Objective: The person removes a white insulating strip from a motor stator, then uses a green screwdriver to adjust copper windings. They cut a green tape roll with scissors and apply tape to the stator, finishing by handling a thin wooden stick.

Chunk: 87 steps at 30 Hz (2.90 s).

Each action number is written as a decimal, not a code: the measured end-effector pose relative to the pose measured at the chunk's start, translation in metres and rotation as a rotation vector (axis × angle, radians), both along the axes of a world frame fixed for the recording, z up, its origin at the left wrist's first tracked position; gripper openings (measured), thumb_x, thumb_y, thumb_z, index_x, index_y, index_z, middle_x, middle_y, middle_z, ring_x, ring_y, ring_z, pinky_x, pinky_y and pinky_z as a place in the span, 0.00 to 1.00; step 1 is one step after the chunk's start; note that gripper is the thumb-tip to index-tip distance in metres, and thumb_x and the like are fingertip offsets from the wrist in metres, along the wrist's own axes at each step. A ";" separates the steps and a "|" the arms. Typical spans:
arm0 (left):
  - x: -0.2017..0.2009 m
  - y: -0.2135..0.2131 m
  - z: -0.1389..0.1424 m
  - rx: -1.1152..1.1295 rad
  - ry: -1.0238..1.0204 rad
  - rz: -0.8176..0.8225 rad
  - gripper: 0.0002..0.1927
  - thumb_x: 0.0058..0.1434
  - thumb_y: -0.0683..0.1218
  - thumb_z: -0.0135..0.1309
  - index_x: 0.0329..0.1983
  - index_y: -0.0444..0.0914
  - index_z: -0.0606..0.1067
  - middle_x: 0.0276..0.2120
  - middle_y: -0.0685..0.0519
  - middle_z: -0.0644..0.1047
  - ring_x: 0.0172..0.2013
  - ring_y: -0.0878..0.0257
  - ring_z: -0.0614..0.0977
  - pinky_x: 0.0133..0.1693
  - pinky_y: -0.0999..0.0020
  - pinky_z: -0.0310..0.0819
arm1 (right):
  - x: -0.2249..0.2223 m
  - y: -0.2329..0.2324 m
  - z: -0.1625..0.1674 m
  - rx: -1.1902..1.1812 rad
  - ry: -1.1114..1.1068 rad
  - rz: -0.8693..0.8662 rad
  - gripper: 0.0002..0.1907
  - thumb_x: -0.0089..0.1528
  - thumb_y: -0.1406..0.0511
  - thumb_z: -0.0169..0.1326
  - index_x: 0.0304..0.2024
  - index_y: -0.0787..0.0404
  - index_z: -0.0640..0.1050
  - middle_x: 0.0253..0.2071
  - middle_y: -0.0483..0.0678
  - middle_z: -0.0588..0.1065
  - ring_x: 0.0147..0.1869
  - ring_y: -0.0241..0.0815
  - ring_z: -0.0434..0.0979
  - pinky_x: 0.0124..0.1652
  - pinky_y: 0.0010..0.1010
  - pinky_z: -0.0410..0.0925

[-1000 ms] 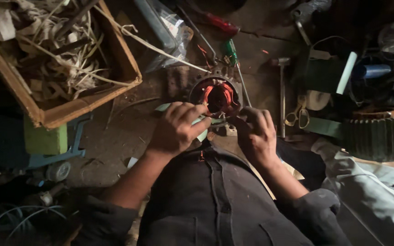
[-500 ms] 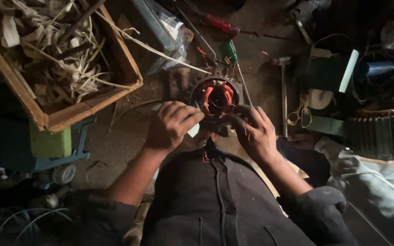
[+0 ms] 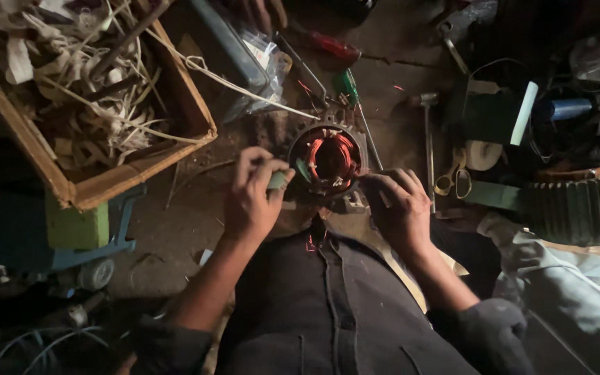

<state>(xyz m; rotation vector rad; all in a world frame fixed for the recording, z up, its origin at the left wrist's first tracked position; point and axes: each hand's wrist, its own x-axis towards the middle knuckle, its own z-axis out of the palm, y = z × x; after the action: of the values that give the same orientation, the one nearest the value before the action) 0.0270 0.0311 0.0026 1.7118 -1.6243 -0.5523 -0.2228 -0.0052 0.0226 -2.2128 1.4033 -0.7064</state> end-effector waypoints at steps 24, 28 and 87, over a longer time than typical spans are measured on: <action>-0.026 -0.008 -0.014 0.076 -0.003 0.030 0.12 0.54 0.41 0.67 0.41 0.35 0.81 0.55 0.45 0.70 0.35 0.54 0.82 0.38 0.59 0.75 | 0.005 -0.018 -0.035 0.070 0.133 0.033 0.10 0.62 0.59 0.63 0.42 0.57 0.85 0.66 0.59 0.66 0.68 0.64 0.63 0.63 0.53 0.58; -0.023 -0.010 -0.013 0.010 -0.008 0.012 0.12 0.55 0.42 0.69 0.39 0.35 0.81 0.53 0.44 0.70 0.35 0.52 0.82 0.36 0.59 0.75 | -0.004 -0.027 -0.041 0.157 0.097 0.074 0.12 0.60 0.60 0.64 0.43 0.57 0.85 0.65 0.62 0.65 0.67 0.65 0.62 0.62 0.54 0.60; -0.007 -0.044 0.009 -0.426 -0.035 -0.220 0.26 0.70 0.45 0.58 0.69 0.39 0.65 0.63 0.41 0.70 0.60 0.48 0.76 0.61 0.54 0.69 | 0.027 -0.053 0.036 -0.073 -0.119 0.010 0.14 0.58 0.74 0.57 0.46 0.59 0.82 0.41 0.52 0.80 0.41 0.50 0.82 0.40 0.34 0.74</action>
<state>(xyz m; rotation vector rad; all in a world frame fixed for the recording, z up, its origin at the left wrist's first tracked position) 0.0197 -0.0132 0.0111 1.2474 -1.8141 -0.2517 -0.1956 -0.0578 0.0582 -2.1917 1.3271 -0.8837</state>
